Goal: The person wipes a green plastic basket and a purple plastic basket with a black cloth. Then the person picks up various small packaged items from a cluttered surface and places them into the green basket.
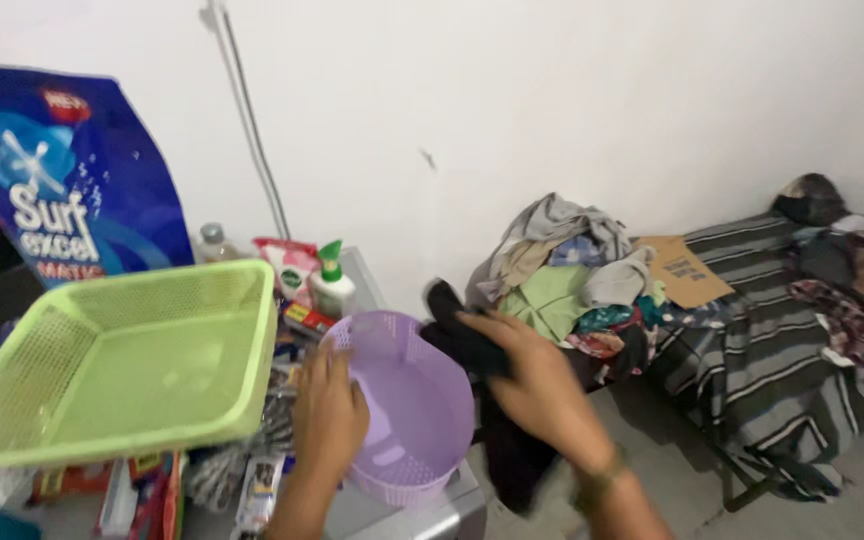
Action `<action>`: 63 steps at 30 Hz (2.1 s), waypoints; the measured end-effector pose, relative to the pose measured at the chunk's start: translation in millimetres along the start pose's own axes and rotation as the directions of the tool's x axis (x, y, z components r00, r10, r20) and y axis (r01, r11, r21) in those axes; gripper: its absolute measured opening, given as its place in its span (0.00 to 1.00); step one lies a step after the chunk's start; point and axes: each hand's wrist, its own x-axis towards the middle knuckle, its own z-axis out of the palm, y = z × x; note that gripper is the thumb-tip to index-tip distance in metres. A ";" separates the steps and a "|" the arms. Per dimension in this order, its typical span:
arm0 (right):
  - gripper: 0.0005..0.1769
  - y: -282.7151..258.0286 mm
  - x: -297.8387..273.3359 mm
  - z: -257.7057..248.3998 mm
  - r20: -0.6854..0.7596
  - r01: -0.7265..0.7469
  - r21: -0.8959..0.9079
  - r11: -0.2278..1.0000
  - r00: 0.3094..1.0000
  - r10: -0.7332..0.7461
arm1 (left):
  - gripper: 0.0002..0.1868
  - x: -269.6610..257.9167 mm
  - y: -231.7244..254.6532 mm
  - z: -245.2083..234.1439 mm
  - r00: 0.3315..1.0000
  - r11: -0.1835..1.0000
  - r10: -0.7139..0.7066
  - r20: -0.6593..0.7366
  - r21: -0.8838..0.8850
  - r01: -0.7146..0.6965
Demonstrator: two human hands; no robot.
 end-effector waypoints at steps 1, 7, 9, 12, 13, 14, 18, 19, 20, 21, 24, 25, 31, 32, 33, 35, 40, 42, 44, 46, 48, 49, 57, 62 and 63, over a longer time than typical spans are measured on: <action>0.40 3.0 16.9 17.3 0.089 -0.022 -0.029 0.999 0.996 0.024 | 0.26 7.1 -6.2 6.6 1.000 0.999 -0.014 -0.019 0.049 0.014; 0.28 17.7 47.3 154.6 0.568 0.143 -0.347 0.927 0.819 0.086 | 0.41 15.6 -32.7 34.8 0.966 0.971 -0.235 0.110 0.079 0.227; 0.38 28.2 34.7 185.4 0.780 0.210 -0.398 0.893 0.590 0.209 | 0.41 11.2 -39.1 37.9 0.973 0.975 -0.218 0.072 0.057 0.214; 0.54 39.1 11.6 209.8 0.912 0.402 -0.283 0.870 0.393 0.115 | 0.43 9.2 -41.7 36.6 0.963 0.966 -0.259 0.078 0.009 0.259; 0.55 43.5 6.8 211.2 0.935 0.470 -0.226 0.853 0.352 0.054 | 0.44 9.2 -38.9 37.2 0.957 0.961 -0.274 0.095 0.001 0.275; 0.54 46.2 4.2 212.3 0.934 0.451 -0.221 0.864 0.352 0.056 | 0.44 9.7 -36.8 36.5 0.951 0.957 -0.289 0.112 -0.006 0.291; 0.52 48.2 17.8 215.4 0.935 0.401 -0.220 0.889 0.347 0.075 | 0.49 10.0 -35.8 25.2 0.916 0.944 -0.331 0.229 0.090 0.318; 0.52 49.3 24.3 216.1 0.935 0.392 -0.225 0.892 0.345 0.084 | 0.46 8.5 -36.4 22.7 0.937 0.959 -0.281 0.205 0.099 0.266; 0.51 50.0 31.3 218.5 0.927 0.362 -0.239 0.901 0.360 0.101 | 0.44 7.7 -37.6 20.5 0.956 0.971 -0.231 0.181 0.109 0.214; 0.50 52.6 39.4 220.7 0.919 0.334 -0.259 0.906 0.375 0.124 | 0.44 7.4 -38.0 20.1 0.941 0.963 -0.267 0.207 0.102 0.251; 0.48 63.7 45.7 230.9 0.836 0.193 -0.390 0.900 0.485 0.258 | 0.44 6.4 -40.5 24.2 0.909 0.940 -0.341 0.239 0.088 0.330; 0.48 68.6 43.5 234.2 0.788 0.131 -0.441 0.888 0.529 0.314 | 0.43 6.1 -40.9 27.0 0.913 0.938 -0.347 0.215 0.086 0.336; 0.43 83.3 17.9 249.4 0.593 -0.019 -0.623 0.782 0.639 0.489 | 0.42 5.1 -46.8 39.8 0.945 0.951 -0.308 0.110 0.045 0.304; 0.47 81.1 13.5 248.2 0.710 0.185 -0.614 0.768 0.554 0.434 | 0.43 6.6 -46.7 41.0 0.943 0.950 -0.312 0.119 0.053 0.308; 0.52 74.4 5.4 248.8 0.810 0.376 -0.560 0.738 0.435 0.393 | 0.42 6.2 -47.4 40.2 0.935 0.945 -0.326 0.142 0.056 0.321; 0.38 61.0 -10.8 245.5 0.867 0.582 -0.462 0.669 0.456 0.202 | 0.40 7.3 -46.2 39.1 0.918 0.937 -0.350 0.186 0.060 0.345; 0.29 55.7 -4.9 249.3 0.825 0.573 -0.323 0.753 0.561 -0.073 | 0.44 10.4 -40.8 36.6 0.920 0.944 -0.328 0.215 0.118 0.309; 0.29 67.9 8.2 259.6 0.746 0.390 -0.349 0.852 0.666 0.001 | 0.45 9.3 -43.8 33.4 0.913 0.943 -0.326 0.245 0.151 0.297; 0.32 88.3 22.6 269.9 0.646 0.210 -0.363 0.908 0.759 0.083 | 0.46 4.1 -47.3 30.4 0.896 0.937 -0.340 0.284 0.180 0.299; 0.31 106.2 33.1 279.6 0.542 0.011 -0.515 0.857 0.779 0.316 | 0.48 6.4 -50.1 30.7 0.914 0.945 -0.321 0.247 0.148 0.291; 0.23 114.7 30.9 285.3 0.588 0.180 -0.674 0.716 0.718 0.372 | 0.47 6.7 -48.6 32.9 0.932 0.952 -0.300 0.205 0.124 0.279; 0.20 112.4 24.2 288.6 0.602 0.267 -0.730 0.629 0.686 0.408 | 0.45 5.7 -47.5 34.1 0.940 0.956 -0.288 0.182 0.118 0.270; 0.26 57.6 -4.0 260.9 0.875 0.503 -0.355 0.788 0.474 0.092 | 0.47 13.0 -33.4 32.2 0.904 0.939 -0.331 0.271 0.191 0.286; 0.33 75.0 39.9 247.0 0.681 0.147 -0.415 0.898 0.704 0.200 | 0.47 4.4 -42.0 27.8 0.948 0.953 -0.218 0.230 0.261 0.156; 0.30 81.9 47.2 245.0 0.595 0.054 -0.482 0.875 0.753 0.281 | 0.45 5.5 -43.1 29.6 0.952 0.954 -0.224 0.208 0.247 0.170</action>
